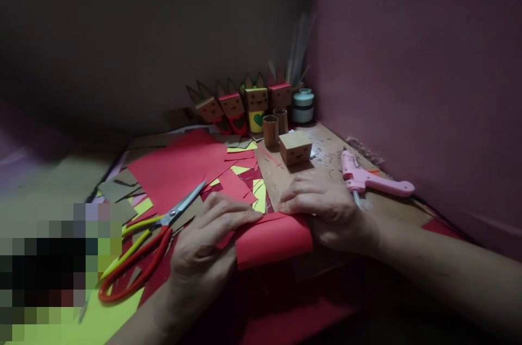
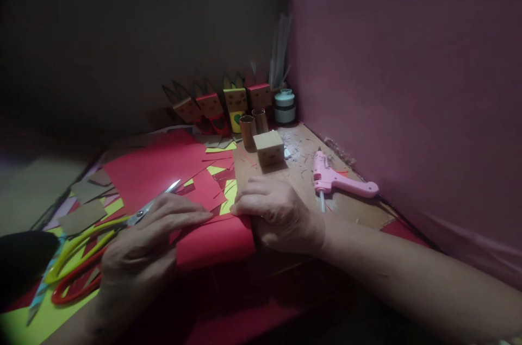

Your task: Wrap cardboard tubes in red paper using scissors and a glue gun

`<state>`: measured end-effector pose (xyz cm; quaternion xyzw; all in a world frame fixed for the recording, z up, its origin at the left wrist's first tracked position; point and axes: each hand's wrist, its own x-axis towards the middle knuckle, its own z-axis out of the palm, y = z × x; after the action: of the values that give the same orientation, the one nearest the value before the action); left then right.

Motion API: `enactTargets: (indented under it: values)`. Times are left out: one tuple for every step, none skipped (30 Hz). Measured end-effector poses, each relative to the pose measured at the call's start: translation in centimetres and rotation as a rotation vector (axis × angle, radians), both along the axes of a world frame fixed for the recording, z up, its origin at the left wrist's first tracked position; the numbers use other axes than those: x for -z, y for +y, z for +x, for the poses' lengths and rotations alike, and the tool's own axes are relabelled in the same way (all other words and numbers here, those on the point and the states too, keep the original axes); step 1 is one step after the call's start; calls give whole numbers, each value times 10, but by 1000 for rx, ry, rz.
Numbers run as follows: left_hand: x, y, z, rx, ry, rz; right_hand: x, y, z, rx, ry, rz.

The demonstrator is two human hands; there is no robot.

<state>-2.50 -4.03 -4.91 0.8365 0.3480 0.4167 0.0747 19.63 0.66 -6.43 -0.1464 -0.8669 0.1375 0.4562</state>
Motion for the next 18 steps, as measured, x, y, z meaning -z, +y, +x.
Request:
enactTargets:
  values:
    - [1,0,-1,5,11,14,0,0,0,-19,13,-20]
    - [2,0,-2,6,17,33,0,0,-1,-40,33,-50]
    - [3,0,-3,4,21,52,0,0,-1,-50,56,-86]
    - [3,0,-4,2,30,69,0,0,-2,-50,76,-120]
    - [4,0,-5,-2,34,91,-1,0,-2,-45,89,-150]
    - [4,0,-5,-5,43,111,-1,0,-3,-43,92,-167]
    - [3,0,-5,-2,60,127,-2,0,-3,-53,79,-168]
    - [3,0,-5,3,79,143,-2,0,-4,-81,57,-155]
    - [2,1,-4,7,98,158,-2,1,-4,-119,33,-137]
    - [1,1,-4,10,114,170,-1,1,-4,-158,14,-119]
    - [1,1,-4,14,123,176,-1,2,-3,-183,0,-103]
    - [1,0,-3,17,124,177,-1,2,-3,-190,-4,-91]
    - [1,0,-3,19,112,171,0,3,-2,-185,-2,-85]
    - [1,-1,-2,27,97,151,0,3,-2,-174,5,-81]
    - [2,-2,-1,36,78,121,0,3,-2,-165,7,-75]
    - [2,-3,-1,39,53,86,0,3,-1,-157,8,-72]
    - [3,-4,0,43,27,58,0,2,-1,-150,9,-70]
    - [3,-5,1,47,11,34,-1,2,-1,-144,11,-68]
